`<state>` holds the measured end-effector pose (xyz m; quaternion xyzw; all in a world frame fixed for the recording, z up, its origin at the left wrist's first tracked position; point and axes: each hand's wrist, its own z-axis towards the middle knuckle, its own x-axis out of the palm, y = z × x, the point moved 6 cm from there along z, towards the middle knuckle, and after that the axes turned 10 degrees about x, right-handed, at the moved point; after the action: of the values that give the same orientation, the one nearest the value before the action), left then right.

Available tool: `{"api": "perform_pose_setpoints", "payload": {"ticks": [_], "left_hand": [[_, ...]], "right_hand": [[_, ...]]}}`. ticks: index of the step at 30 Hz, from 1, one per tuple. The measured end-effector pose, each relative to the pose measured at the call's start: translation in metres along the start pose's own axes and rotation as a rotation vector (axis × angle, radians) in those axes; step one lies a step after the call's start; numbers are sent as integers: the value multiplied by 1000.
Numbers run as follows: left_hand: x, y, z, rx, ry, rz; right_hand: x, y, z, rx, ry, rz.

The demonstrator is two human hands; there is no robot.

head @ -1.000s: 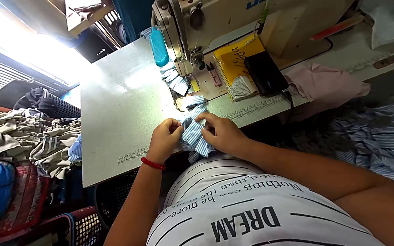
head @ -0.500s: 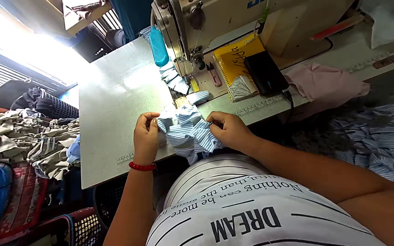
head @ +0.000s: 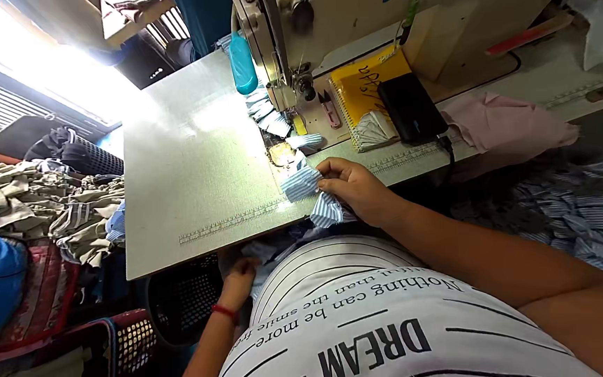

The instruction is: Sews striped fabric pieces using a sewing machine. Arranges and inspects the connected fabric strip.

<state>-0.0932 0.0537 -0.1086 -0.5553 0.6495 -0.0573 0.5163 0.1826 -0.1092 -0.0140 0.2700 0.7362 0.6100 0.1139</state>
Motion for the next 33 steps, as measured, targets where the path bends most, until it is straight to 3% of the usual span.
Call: {"api": "perform_pose_setpoints", "payload": {"ticks": [3,5,8,11,13,17,20,22,25,27,33], "left_hand": [[27,-39,42,90,-198,-121],[48,-71,64,140,-12,130],[63,-93,65,166,455,548],[40,-92,47,191,581,552],[11,-96,30,261,531,392],[-46,-123,8,462,180,80],[-68,-157,24,652,-212,125],[-64,-180,46,793,-340,226],[-40,-213,84,973,-344,372],[-23,-223,105,986,-267,444],[-21,-198,129,992,-258,638]], "right_hand": [[9,10,-3,12,66,132],[17,11,-4,-9,72,97],[28,-3,-9,-12,44,-326],[33,-8,-28,-181,77,-824],[23,-4,-37,-337,-46,-878],[-13,14,-20,-431,-327,-918],[-21,28,6,-469,-455,-1034],[-15,32,18,-475,-487,-1131],[-5,22,30,-430,-457,-1253],[-2,14,36,-387,-426,-1301],[-1,6,48,-367,-399,-1319]]}}
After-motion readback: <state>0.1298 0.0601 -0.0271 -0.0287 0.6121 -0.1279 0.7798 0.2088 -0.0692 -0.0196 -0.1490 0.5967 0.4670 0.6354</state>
